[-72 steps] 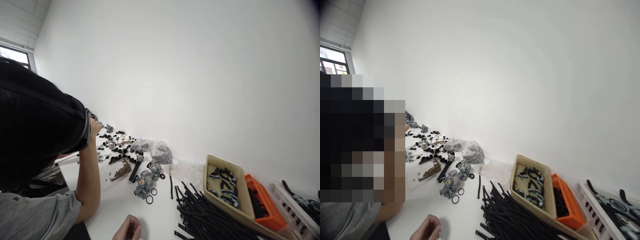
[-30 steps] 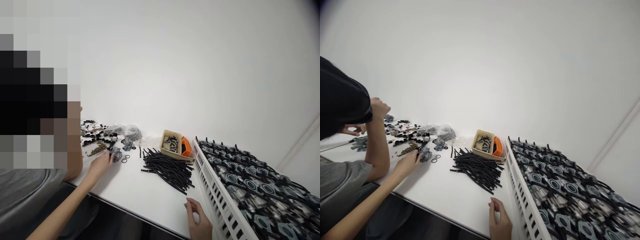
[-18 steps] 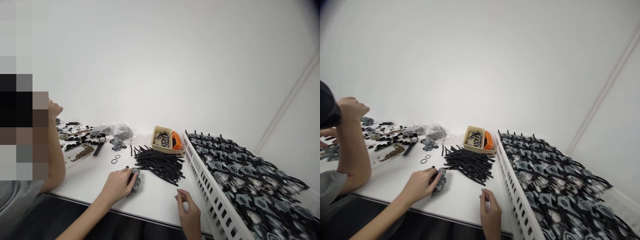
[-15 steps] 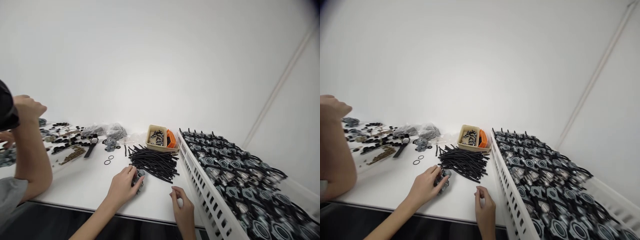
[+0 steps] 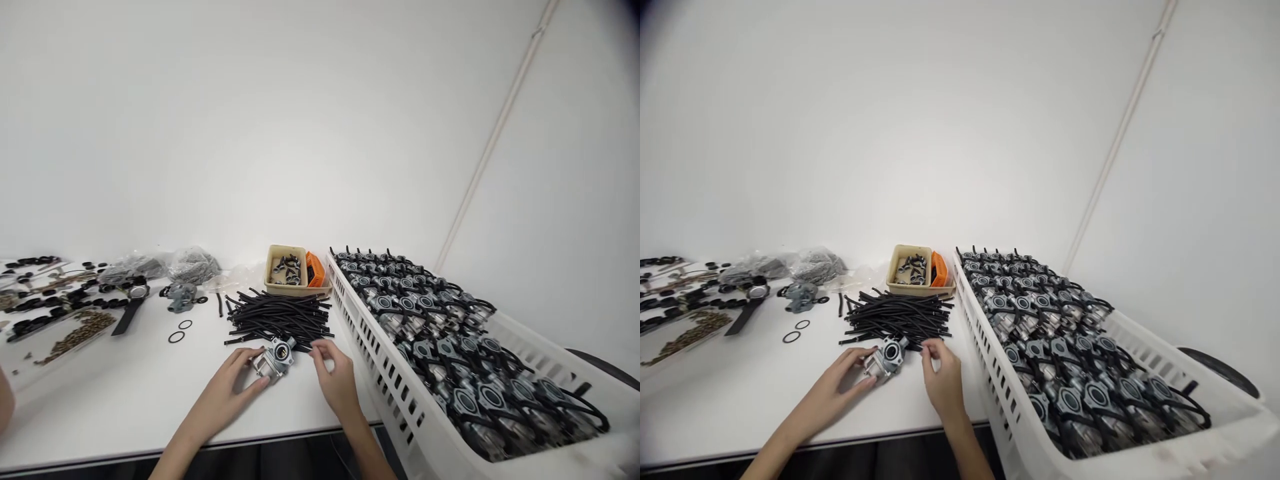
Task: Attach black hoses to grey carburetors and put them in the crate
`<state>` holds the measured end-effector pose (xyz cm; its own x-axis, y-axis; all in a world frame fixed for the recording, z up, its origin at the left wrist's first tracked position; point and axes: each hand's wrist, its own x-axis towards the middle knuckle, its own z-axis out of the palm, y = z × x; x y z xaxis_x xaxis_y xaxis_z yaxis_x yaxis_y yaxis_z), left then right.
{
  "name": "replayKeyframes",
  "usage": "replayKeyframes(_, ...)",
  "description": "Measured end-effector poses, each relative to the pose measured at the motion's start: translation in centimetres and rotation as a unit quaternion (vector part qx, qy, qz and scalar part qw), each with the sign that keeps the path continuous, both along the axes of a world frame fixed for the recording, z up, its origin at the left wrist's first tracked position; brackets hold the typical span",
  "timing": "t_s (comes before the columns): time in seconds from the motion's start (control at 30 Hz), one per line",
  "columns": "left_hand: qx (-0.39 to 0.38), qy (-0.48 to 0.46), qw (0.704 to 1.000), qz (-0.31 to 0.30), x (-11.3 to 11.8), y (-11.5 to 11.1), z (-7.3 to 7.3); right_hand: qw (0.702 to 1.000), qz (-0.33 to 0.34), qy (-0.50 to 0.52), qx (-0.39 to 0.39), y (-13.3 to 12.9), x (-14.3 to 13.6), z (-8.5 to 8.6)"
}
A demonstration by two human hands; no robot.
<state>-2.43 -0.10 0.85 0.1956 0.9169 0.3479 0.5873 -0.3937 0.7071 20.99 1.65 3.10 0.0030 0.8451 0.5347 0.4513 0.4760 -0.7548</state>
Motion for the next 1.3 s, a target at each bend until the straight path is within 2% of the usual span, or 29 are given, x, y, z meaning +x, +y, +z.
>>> replayKeyframes(0.07, 0.006, -0.010, 1.000, 0.016, -0.2, 0.1, -0.2, 1.000, 0.024, 0.007, -0.003, 2.0, -0.6, 1.6)
replayKeyframes(0.17, 0.015, -0.018, 0.999, 0.038, -0.4, 0.3, -0.4, 0.999, 0.029, -0.003, -0.014, 6.7, -1.8, 4.0)
replayKeyframes(0.23, 0.012, -0.026, 0.999, 0.032, -0.3, 0.3, -0.4, 0.999, -0.010, -0.042, -0.024, 10.6, -2.9, 5.3)
replayKeyframes(0.3, -0.005, -0.036, 0.999, 0.018, -0.3, 0.3, -0.3, 0.986, -0.063, -0.147, -0.054, 14.6, -4.1, 6.2)
replayKeyframes(0.33, -0.019, -0.041, 0.999, 0.012, -0.3, 0.3, -0.3, 0.969, -0.082, -0.222, -0.074, 16.4, -4.8, 6.5)
replayKeyframes(0.43, -0.051, -0.057, 0.997, 0.005, -0.2, 0.3, -0.1, 0.947, -0.092, -0.290, -0.101, 20.8, -6.5, 6.8)
replayKeyframes(0.53, -0.055, -0.075, 0.996, 0.007, -0.2, 0.4, -0.2, 0.930, -0.083, -0.341, -0.109, 23.6, -7.9, 6.4)
replayKeyframes(0.7, -0.064, -0.074, 0.995, 0.007, 0.0, 0.4, 0.0, 0.908, -0.080, -0.395, -0.110, 26.2, -9.7, 5.4)
replayKeyframes(0.87, -0.069, -0.088, 0.994, 0.013, 0.1, 0.1, 0.6, 0.906, -0.101, -0.387, -0.141, 27.7, -10.3, 4.5)
replayKeyframes(1.07, -0.066, -0.096, 0.993, 0.035, 0.2, 0.0, 0.7, 0.942, -0.083, -0.302, -0.123, 27.5, -9.5, 4.4)
replayKeyframes(1.3, -0.044, -0.108, 0.992, 0.038, 0.2, 0.0, 0.8, 0.994, -0.046, -0.094, -0.024, 26.0, -8.2, 4.8)
